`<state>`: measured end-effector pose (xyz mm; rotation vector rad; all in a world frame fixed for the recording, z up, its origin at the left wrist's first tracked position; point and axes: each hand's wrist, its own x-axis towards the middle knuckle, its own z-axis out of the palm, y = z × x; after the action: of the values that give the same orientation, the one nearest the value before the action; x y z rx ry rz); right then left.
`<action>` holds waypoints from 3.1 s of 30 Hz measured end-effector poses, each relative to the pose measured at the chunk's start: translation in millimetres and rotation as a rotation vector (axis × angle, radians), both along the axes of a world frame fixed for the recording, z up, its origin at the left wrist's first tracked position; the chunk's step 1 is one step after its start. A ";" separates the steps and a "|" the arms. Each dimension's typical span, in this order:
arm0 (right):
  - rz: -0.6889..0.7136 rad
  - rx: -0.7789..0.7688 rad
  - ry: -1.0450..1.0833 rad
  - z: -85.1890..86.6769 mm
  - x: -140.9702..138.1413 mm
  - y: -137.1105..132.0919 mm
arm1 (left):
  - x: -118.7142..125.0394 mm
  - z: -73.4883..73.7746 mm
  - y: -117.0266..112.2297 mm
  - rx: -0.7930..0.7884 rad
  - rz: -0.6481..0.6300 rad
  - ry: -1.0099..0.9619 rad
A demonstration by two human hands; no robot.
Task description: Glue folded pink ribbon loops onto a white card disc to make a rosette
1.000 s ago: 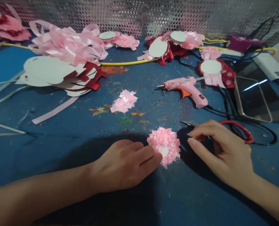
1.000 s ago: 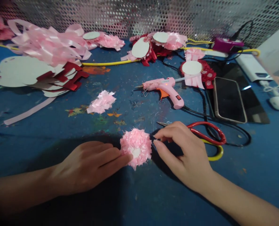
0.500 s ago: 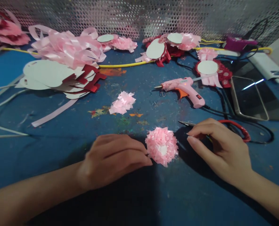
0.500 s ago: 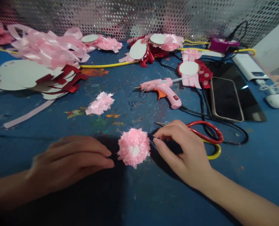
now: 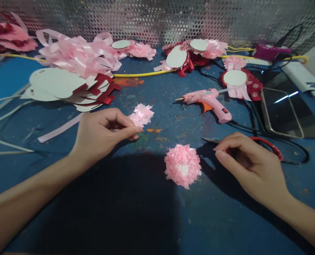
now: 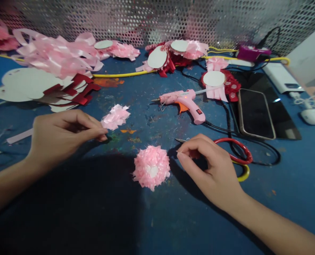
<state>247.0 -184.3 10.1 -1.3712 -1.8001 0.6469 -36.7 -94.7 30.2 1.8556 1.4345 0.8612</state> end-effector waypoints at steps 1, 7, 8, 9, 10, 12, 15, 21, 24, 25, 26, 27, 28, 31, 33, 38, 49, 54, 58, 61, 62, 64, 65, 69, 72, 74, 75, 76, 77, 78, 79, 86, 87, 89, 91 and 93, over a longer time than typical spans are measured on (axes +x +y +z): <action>-0.017 -0.048 0.077 -0.2 0.5 0.3 | -0.5 0.3 -0.7 -0.006 -0.013 0.019; -0.010 -0.346 0.663 -2.9 -0.4 1.3 | -0.6 0.1 -3.6 -0.023 -0.015 0.122; 0.008 -0.392 0.745 -3.1 -1.2 1.9 | 0.0 -1.1 -3.1 -0.044 -0.025 0.108; 0.023 -0.442 0.819 -3.0 -2.0 2.7 | 0.5 -2.6 -2.4 -0.067 -0.035 0.085; 0.036 -0.497 0.880 -2.7 -2.8 3.7 | 0.9 -4.2 -1.6 -0.090 -0.041 0.051; 0.060 -0.594 0.964 -1.3 -4.0 6.4 | 1.2 -7.1 0.3 -0.147 -0.047 -0.035; 0.102 -0.695 1.038 1.6 -4.2 11.2 | 1.3 -8.8 2.5 -0.235 -0.044 -0.123; 0.195 -0.798 1.157 0.5 0.1 13.7 | 6.0 -3.4 -2.4 -0.302 -0.158 -0.149; 0.237 -0.834 1.210 -1.2 1.7 12.1 | 8.0 -3.8 -6.9 -0.255 -0.175 -0.181; 0.249 -0.848 1.225 -1.4 1.8 11.7 | 7.9 -5.2 -7.7 -0.247 -0.200 -0.171; 0.259 -0.862 1.238 -1.2 1.6 11.4 | 7.3 -7.1 -7.9 -0.235 -0.235 -0.141; 0.268 -0.877 1.251 -0.8 1.1 11.2 | 6.4 -9.4 -7.7 -0.213 -0.280 -0.086; 0.276 -0.892 1.264 -0.1 0.5 11.0 | 5.5 -12.0 -7.1 -0.173 -0.334 -0.009; 0.310 -0.931 1.295 2.5 -2.0 9.4 | 6.8 -18.4 -4.8 0.072 -0.554 0.224; 0.355 -0.949 1.298 4.0 -3.8 7.3 | 14.6 -18.4 -4.3 0.247 -0.729 0.258; 0.405 -0.986 1.259 4.5 -6.4 1.4 | 58.2 -0.9 -7.7 0.103 -0.612 0.029; 0.541 -0.891 1.084 -1.3 -12.2 -4.0 | 70.3 10.2 -15.7 -0.199 -0.419 -0.294; 0.611 -0.842 1.067 -0.4 -12.1 -6.8 | 69.9 14.7 -17.5 -0.285 -0.402 -0.348; 0.655 -0.810 1.016 0.8 -10.7 -7.8 | 69.3 16.7 -14.4 -0.447 -0.465 -0.399; 0.668 -0.778 1.017 -1.6 -10.4 -8.4 | 68.8 17.3 -11.6 -0.588 -0.510 -0.410; 0.667 -0.768 1.021 -2.8 -10.4 -8.4 | 68.9 17.5 -10.9 -0.626 -0.519 -0.407; 0.664 -0.750 1.035 -5.0 -10.4 -8.3 | 69.3 18.3 -10.1 -0.686 -0.531 -0.406; 0.664 -0.745 1.040 -5.8 -10.4 -8.0 | 69.5 18.7 -10.0 -0.708 -0.535 -0.407; 0.661 -0.738 1.050 -4.9 -11.0 -6.4 | 70.3 20.4 -10.3 -0.766 -0.553 -0.409; 0.651 -0.734 1.043 -2.1 -11.4 -5.4 | 70.3 20.8 -10.2 -0.777 -0.561 -0.405; 0.648 -0.739 1.042 -0.5 -11.1 -5.0 | 69.9 20.7 -9.5 -0.778 -0.559 -0.405; 0.645 -0.743 1.043 0.1 -10.9 -4.7 | 69.7 20.7 -9.0 -0.775 -0.556 -0.407; 0.639 -0.746 1.043 0.6 -10.5 -4.4 | 69.4 20.7 -8.5 -0.768 -0.556 -0.410; 0.630 -0.747 1.042 1.0 -10.2 -4.0 | 69.2 20.8 -8.0 -0.758 -0.556 -0.417; 0.621 -0.745 1.042 1.3 -9.8 -3.5 | 69.1 21.0 -7.5 -0.747 -0.554 -0.424; 0.608 -0.744 1.045 1.6 -9.5 -2.8 | 69.1 21.2 -7.1 -0.739 -0.551 -0.432; 0.560 -0.781 1.099 3.6 -8.1 0.6 | 70.1 19.3 -6.9 -0.789 -0.566 -0.526; 0.551 -0.791 1.108 3.9 -8.2 0.5 | 69.6 18.1 -6.9 -0.782 -0.561 -0.544; 0.535 -0.803 1.117 4.0 -8.7 0.2 | 68.3 16.0 -7.2 -0.753 -0.550 -0.568; 0.516 -0.803 1.111 3.1 -9.6 -0.3 | 66.9 15.1 -8.6 -0.706 -0.552 -0.557; 0.467 -0.771 1.096 1.3 -10.5 -0.8 | 66.2 16.4 -11.6 -0.632 -0.562 -0.497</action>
<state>236.5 -185.0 11.4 -0.6700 -0.9303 2.0109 29.5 -106.3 46.6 1.3192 0.6970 0.4566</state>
